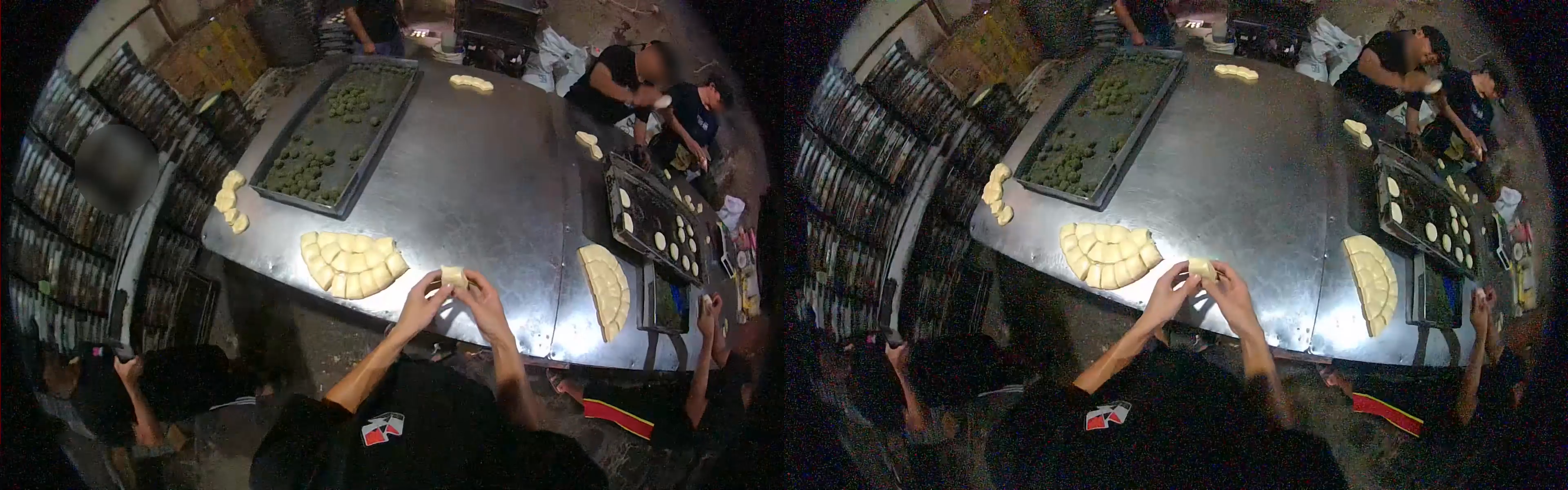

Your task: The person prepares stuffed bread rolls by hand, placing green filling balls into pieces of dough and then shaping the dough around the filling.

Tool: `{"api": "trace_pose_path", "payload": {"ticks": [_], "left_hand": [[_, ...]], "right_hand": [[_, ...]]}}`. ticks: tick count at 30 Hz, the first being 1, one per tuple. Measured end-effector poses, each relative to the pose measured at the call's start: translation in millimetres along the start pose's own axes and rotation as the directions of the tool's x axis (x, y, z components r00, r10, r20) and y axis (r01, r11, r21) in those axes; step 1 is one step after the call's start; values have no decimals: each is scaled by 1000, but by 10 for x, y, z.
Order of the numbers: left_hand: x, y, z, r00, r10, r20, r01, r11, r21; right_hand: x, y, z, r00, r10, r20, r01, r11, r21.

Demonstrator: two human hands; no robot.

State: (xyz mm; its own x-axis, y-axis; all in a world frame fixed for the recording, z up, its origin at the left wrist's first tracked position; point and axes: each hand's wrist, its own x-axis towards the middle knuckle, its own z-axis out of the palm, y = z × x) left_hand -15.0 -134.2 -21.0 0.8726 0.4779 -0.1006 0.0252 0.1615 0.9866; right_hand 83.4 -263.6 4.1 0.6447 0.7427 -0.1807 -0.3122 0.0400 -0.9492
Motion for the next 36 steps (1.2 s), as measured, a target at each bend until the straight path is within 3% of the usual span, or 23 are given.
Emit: {"api": "trace_pose_path", "payload": {"ticks": [2, 3, 7, 8, 10, 12, 14, 15, 16, 19, 21, 25, 28, 29, 34, 36], "left_hand": [[-51, -34, 132, 997, 72, 9, -72, 995, 74], [-76, -62, 196, 992, 128, 13, -128, 982, 141], [-236, 80, 381, 990, -42, 131, 33, 997, 75], [-269, 74, 391, 990, -44, 133, 33, 996, 83], [-281, 48, 432, 988, -25, 150, 28, 999, -16], [-287, 43, 502, 993, 43, 107, -41, 999, -24], [-315, 151, 582, 993, 28, 112, -23, 999, -38], [-319, 111, 608, 991, 62, 120, -62, 998, 0], [-335, 98, 664, 990, 94, 109, -93, 996, -18], [-425, 98, 736, 990, 114, 87, -114, 993, -2], [-445, 149, 748, 997, 78, -25, -79, 996, -45], [-410, 129, 837, 994, 68, -86, -78, 990, -121], [-265, 126, 945, 899, 237, -369, -146, 955, 257], [-215, 225, 1009, 868, 238, -436, -163, 965, 203], [-78, 399, 1055, 852, 214, -478, -163, 976, 145], [43, 320, 965, 833, 295, -468, -215, 952, 218]], "right_hand": [[-154, 25, -174, 996, 59, -68, -46, 984, 175], [-185, 84, -247, 997, -11, -79, 20, 993, 118], [-364, 163, -497, 997, -38, -63, 37, 999, -21], [-426, 130, -481, 997, -40, -64, 39, 999, -14], [-455, 55, -441, 974, -208, -90, 181, 952, -245], [-452, 119, -403, 960, -261, -104, 231, 944, -236], [-415, 64, -342, 977, -106, -185, 127, 986, 107], [-412, 42, -275, 953, -111, -281, 121, 993, 19], [-364, 65, -275, 955, -118, -271, 126, 992, 15], [-274, 96, -209, 880, -264, -394, 148, 943, -299], [-255, 83, -179, 851, -342, -399, 189, 908, -374], [-248, -50, -36, 753, -534, -384, 297, 797, -527], [-272, -108, 59, 724, -598, -344, 333, 739, -585], [-276, -116, 69, 712, -611, -345, 350, 736, -580], [-206, -297, -22, 673, -649, -353, 389, 717, -578], [-102, -294, -35, 674, -627, -390, 369, 743, -558]]}}
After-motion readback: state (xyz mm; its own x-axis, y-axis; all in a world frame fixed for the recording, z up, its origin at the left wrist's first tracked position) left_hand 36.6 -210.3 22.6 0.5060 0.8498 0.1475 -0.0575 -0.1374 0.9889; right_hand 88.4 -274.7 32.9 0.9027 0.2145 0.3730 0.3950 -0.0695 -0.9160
